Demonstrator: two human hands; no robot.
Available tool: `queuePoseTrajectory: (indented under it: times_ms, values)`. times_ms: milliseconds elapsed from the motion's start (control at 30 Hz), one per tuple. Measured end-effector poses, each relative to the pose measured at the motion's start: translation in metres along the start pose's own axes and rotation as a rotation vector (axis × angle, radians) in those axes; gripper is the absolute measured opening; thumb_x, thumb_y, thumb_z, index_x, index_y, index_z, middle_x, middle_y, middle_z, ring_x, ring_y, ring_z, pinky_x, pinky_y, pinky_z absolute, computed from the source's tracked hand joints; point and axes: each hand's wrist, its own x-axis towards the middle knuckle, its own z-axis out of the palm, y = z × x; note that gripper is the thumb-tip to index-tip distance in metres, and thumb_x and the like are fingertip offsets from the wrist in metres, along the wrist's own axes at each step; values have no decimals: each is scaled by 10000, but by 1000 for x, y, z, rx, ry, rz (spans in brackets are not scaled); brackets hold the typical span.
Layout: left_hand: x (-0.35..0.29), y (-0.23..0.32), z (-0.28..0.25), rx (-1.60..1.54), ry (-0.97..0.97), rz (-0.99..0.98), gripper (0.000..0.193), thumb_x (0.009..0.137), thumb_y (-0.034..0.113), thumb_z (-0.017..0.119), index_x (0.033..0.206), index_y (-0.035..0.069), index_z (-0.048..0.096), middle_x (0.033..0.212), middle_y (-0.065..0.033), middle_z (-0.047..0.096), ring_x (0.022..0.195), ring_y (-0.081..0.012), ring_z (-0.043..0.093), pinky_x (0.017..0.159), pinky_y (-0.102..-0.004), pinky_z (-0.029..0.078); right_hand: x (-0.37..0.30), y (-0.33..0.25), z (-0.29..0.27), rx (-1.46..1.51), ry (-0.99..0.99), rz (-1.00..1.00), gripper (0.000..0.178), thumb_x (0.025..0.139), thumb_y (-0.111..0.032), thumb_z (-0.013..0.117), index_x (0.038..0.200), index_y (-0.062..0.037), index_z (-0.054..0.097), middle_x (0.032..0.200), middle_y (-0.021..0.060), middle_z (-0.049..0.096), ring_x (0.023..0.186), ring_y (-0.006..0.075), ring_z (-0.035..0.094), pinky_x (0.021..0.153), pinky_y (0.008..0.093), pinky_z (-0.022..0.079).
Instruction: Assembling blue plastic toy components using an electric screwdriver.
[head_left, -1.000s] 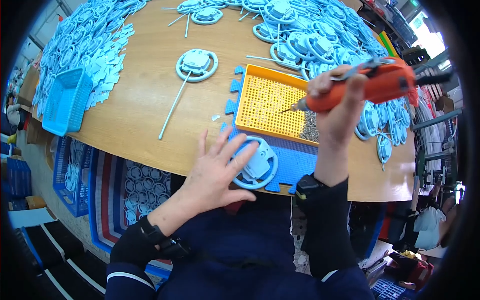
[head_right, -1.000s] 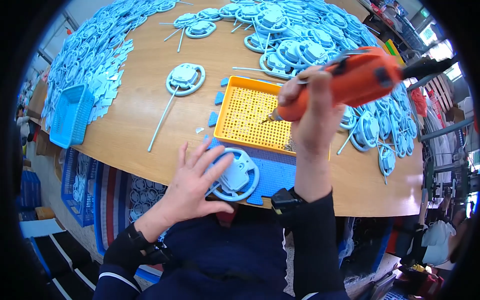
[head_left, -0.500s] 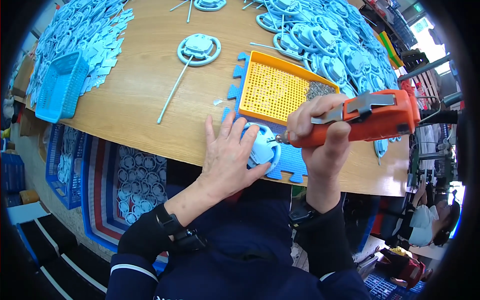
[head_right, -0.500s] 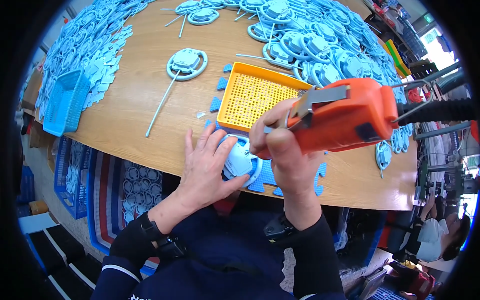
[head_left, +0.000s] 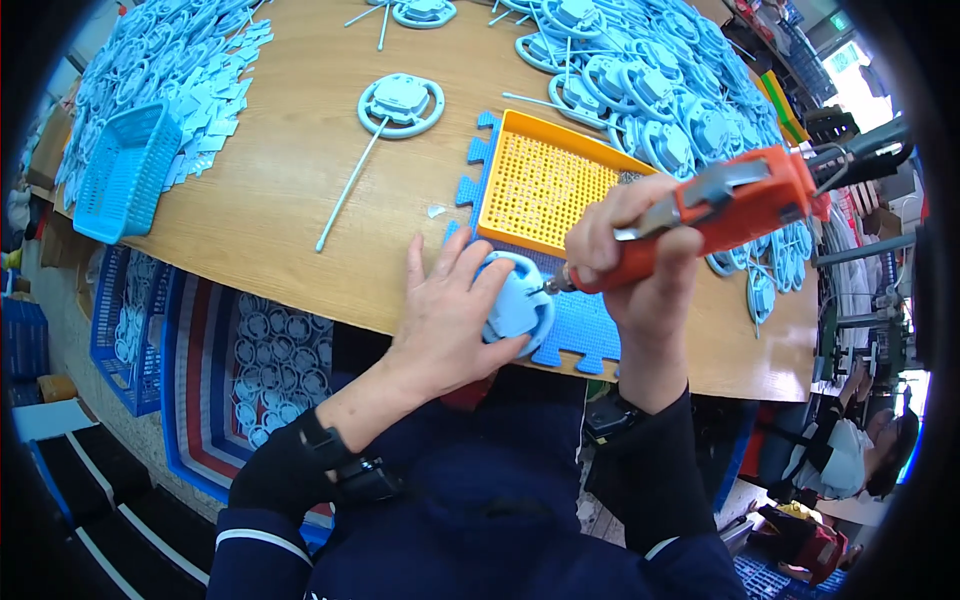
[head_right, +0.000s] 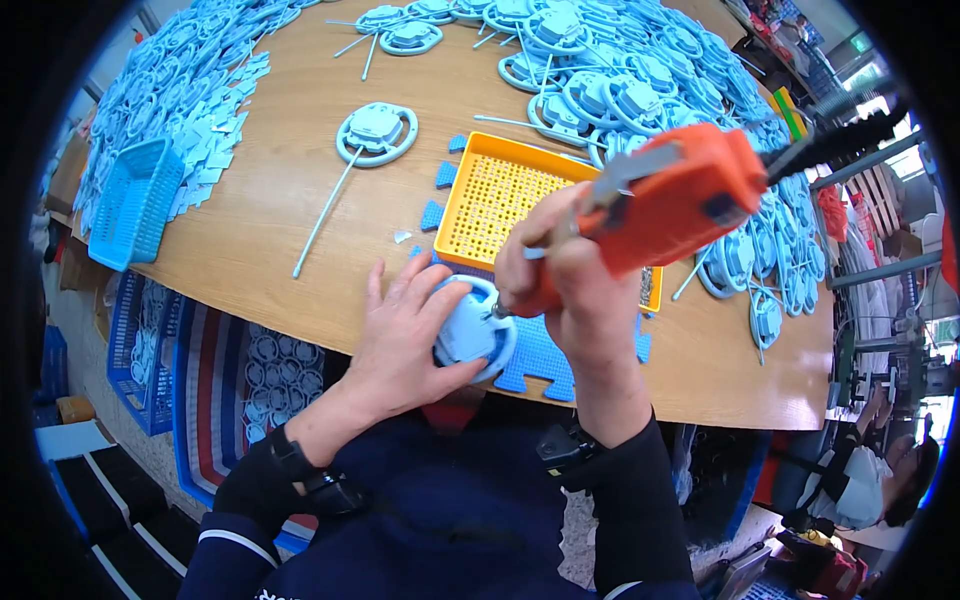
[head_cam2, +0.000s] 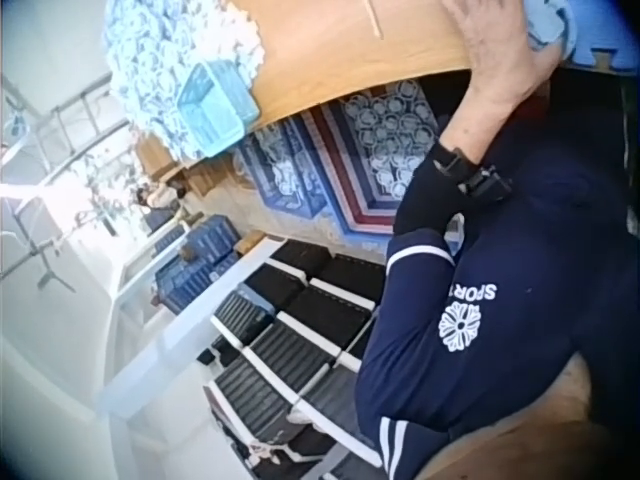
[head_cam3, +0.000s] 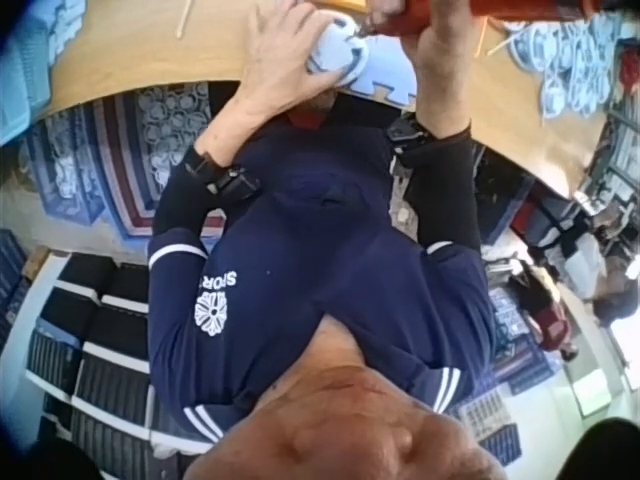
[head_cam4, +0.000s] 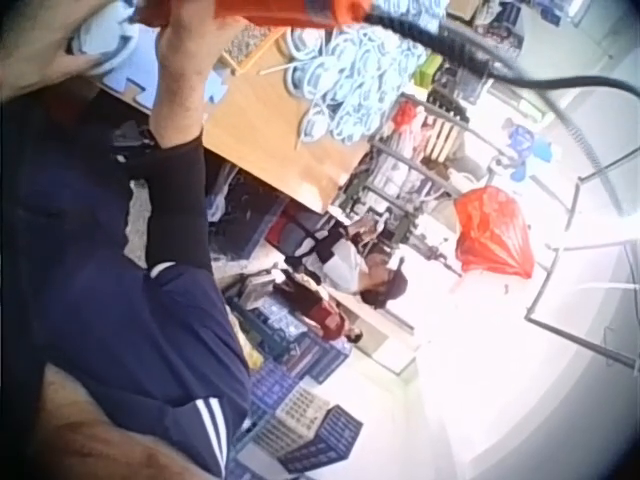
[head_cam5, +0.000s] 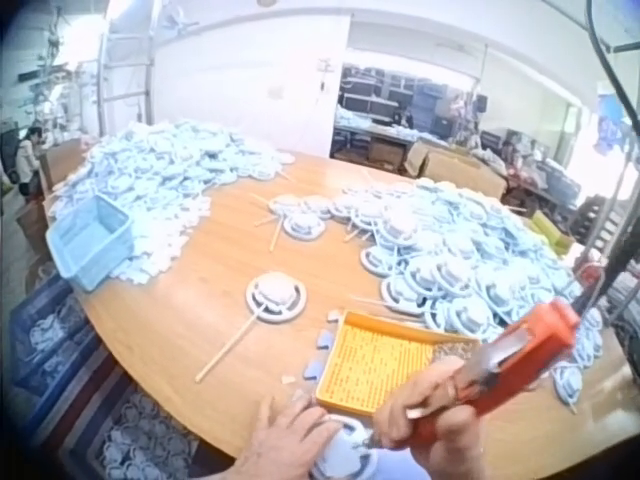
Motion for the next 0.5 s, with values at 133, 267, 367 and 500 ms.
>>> queuePoseTrajectory:
  times_ms: [133,267,367,500]
  values:
    - [-4,-41,-37,76,-46,17,722,654,362,749,1264,89,474,1289,-183,433,1296,-387,329,1057,-601,180,15,-7,-25,-9,121,-206,510,845,-587,558,888,-82,503,641,22,489,525,137,458,510,268,380]
    - [17,-77,-62,16,-39,-42,778,648,370,759,1306,91,450,1286,-189,442,1292,-380,334,1058,-597,181,32,12,-41,-73,285,-162,493,831,-553,605,896,-72,521,636,29,485,569,145,460,557,294,381]
    - [54,-104,-55,170,10,-79,820,669,418,750,1338,73,424,1293,-206,446,1257,-377,384,1061,-551,218,37,23,-43,-68,291,-165,489,827,-545,618,889,-70,524,633,31,491,567,147,463,559,297,384]
    - [118,-131,-49,288,58,-252,787,721,525,687,1299,43,457,1231,-199,516,1138,-342,503,964,-436,387,43,31,-43,-56,292,-158,493,811,-547,638,877,-72,521,633,36,496,571,152,480,566,294,401]
